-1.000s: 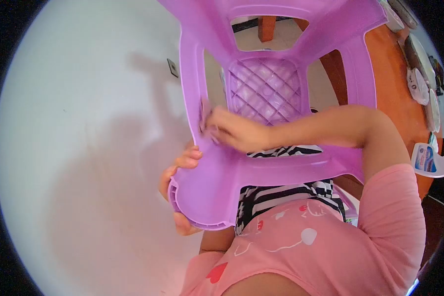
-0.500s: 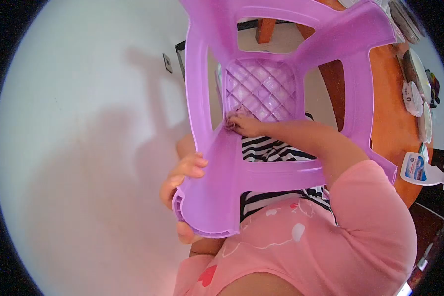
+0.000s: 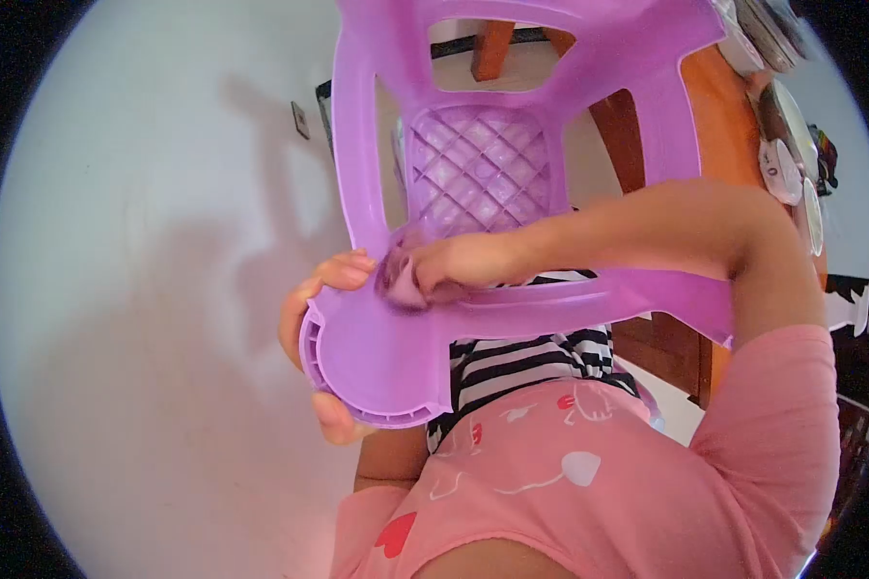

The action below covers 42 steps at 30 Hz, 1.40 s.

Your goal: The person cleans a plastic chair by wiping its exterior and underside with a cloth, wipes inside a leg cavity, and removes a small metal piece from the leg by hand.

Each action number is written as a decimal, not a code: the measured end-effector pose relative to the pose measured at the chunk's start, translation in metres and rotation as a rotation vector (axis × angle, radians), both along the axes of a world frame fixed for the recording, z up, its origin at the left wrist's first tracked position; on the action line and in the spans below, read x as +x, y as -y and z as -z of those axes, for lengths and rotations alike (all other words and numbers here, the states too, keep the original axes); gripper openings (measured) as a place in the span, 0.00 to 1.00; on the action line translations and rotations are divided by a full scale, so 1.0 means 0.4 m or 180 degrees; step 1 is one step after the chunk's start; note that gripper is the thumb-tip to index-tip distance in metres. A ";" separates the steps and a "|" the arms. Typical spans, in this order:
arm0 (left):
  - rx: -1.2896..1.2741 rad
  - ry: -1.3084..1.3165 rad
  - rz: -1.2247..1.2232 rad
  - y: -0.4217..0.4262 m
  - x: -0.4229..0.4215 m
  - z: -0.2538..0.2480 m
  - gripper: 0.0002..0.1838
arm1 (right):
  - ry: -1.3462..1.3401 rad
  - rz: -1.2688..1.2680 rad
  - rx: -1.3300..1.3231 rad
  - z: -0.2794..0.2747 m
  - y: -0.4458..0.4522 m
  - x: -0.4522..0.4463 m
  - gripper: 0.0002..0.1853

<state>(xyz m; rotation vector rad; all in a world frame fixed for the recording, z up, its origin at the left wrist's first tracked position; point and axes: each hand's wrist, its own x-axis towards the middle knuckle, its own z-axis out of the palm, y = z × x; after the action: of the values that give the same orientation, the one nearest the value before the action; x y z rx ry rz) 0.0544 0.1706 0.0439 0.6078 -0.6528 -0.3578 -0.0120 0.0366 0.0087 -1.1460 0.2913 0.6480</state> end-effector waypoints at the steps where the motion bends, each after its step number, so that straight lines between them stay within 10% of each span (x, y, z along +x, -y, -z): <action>1: -0.0015 0.0001 0.0056 0.006 0.004 -0.001 0.38 | 0.0226 0.0114 -0.0309 -0.044 -0.012 -0.013 0.07; 8: -0.0307 -0.0350 0.0168 0.025 0.025 -0.020 0.38 | 0.1104 0.0025 -0.0842 -0.260 0.008 -0.050 0.10; 11: 0.1166 -0.0284 -0.0803 0.090 0.106 -0.086 0.37 | 0.0894 0.0679 -0.1430 -0.347 0.107 -0.107 0.10; 16: 0.0905 -0.0481 0.0480 0.215 0.266 -0.132 0.32 | 0.1014 0.2804 -0.1151 -0.409 0.289 -0.267 0.15; 20: 0.0746 -0.0267 0.0902 0.270 0.381 -0.093 0.31 | 0.1192 0.2760 -0.0987 -0.358 0.334 -0.372 0.19; 25: 0.1413 0.0130 -0.0800 0.292 0.355 -0.186 0.27 | 0.1367 0.4184 -0.0980 -0.396 0.267 -0.412 0.12; 29: 0.0439 0.0958 -0.1144 0.060 0.067 -0.084 0.23 | 0.1729 0.4123 -0.0864 -0.427 0.273 -0.468 0.20; 31: 0.3636 0.3479 -0.1061 -0.047 -0.094 -0.120 0.27 | 0.1556 0.4273 -0.1223 -0.433 0.279 -0.459 0.24; 33: 0.0967 0.2659 -0.0665 0.005 -0.208 -0.134 0.37 | 0.1789 0.4113 -0.1025 -0.442 0.276 -0.405 0.24; 37: 0.1078 0.2781 -0.1258 0.053 -0.212 -0.115 0.40 | 0.2073 0.3731 -0.0826 -0.455 0.309 -0.351 0.22; 42: 0.1120 0.2534 -0.0237 0.046 -0.154 -0.109 0.37 | 0.2343 0.3559 -0.1125 -0.545 0.286 -0.297 0.19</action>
<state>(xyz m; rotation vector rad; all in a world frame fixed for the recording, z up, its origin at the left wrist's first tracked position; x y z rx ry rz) -0.0071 0.1523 0.0876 1.1264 -1.3385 -0.1478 -0.1308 -0.0777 0.2268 -1.2578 0.3569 -0.8277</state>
